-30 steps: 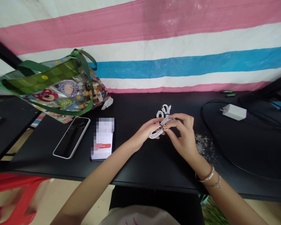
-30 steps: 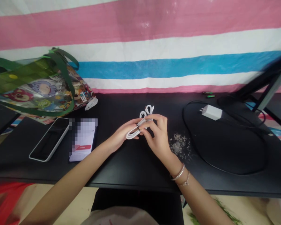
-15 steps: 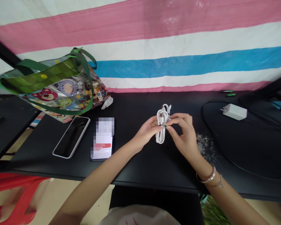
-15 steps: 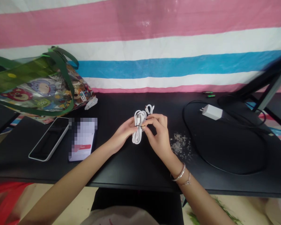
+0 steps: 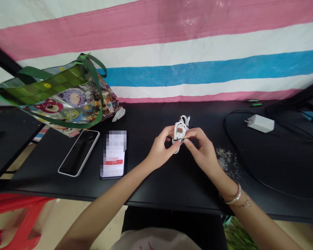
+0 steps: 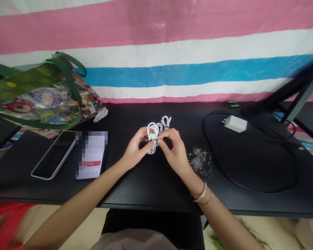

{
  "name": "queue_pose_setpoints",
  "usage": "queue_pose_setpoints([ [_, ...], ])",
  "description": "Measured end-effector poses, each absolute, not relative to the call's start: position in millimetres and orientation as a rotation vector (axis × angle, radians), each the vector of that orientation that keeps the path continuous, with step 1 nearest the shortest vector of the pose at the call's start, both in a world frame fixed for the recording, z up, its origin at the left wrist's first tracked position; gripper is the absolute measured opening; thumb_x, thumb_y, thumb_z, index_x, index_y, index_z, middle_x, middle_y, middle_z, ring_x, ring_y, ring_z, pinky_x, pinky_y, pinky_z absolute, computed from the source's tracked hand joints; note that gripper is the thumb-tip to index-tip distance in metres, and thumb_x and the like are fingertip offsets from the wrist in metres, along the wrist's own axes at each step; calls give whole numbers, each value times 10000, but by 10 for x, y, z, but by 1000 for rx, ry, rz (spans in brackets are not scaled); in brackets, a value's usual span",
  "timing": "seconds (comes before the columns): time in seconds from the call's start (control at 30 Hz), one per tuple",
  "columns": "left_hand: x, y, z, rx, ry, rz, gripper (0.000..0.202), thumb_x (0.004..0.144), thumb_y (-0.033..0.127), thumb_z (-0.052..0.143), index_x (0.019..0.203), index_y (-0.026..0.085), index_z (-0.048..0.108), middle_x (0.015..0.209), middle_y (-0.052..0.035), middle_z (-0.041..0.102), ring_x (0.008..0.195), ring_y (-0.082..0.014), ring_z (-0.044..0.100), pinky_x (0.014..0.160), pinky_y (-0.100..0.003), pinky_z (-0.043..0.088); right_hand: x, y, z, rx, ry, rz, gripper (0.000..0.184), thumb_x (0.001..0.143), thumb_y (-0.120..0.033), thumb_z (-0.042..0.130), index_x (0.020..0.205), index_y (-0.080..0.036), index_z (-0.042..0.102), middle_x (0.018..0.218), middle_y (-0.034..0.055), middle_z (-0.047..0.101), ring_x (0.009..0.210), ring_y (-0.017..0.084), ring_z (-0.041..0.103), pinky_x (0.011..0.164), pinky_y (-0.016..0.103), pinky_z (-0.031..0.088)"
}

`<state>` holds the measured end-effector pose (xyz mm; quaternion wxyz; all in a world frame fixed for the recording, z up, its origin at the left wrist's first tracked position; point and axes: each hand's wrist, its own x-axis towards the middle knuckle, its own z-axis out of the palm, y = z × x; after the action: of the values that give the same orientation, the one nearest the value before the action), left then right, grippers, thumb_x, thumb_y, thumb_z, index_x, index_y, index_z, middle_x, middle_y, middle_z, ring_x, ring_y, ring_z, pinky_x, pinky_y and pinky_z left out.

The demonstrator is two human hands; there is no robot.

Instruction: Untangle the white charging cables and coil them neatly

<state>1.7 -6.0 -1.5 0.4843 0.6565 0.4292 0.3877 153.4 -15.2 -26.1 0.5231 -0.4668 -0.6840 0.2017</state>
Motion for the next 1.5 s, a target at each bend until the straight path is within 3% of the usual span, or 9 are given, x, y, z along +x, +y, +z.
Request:
queue_pose_setpoints([
  [0.43, 3, -67, 12, 1627, 1067, 963, 305, 774, 151, 601, 1068, 194, 533, 1102, -52, 661, 986, -186, 612, 858, -304, 442, 1556, -120, -303, -1086, -1651, 549, 114, 872, -328, 549, 813, -238, 587, 792, 22, 614, 779, 196, 596, 701, 357, 499],
  [0.87, -4, -56, -37, 1829, 993, 1140, 180, 749, 54, 559, 850, 199, 594, 927, -22, 672, 893, -180, 576, 789, -301, 461, 1543, -133, -260, -1106, -1464, 945, 298, 796, -535, 618, 780, -239, 598, 794, 19, 603, 800, 193, 614, 762, 345, 506],
  [1.17, 3, -79, -22, 2080, 1018, 1255, 175, 762, 41, 612, 764, 216, 612, 856, 7, 658, 861, -175, 549, 787, -305, 431, 1483, -164, -153, -1093, -1275, 1173, 409, 657, -620, 710, 730, -234, 595, 713, -14, 566, 648, 139, 528, 617, 270, 451],
  [1.5, 7, -106, -20, 2249, 1046, 1288, 178, 776, 43, 585, 730, 210, 628, 869, -8, 613, 823, -167, 526, 748, -293, 418, 1443, -204, -66, -1050, -1197, 1324, 453, 643, -636, 711, 708, -221, 544, 624, -35, 508, 559, 114, 459, 535, 249, 420],
])
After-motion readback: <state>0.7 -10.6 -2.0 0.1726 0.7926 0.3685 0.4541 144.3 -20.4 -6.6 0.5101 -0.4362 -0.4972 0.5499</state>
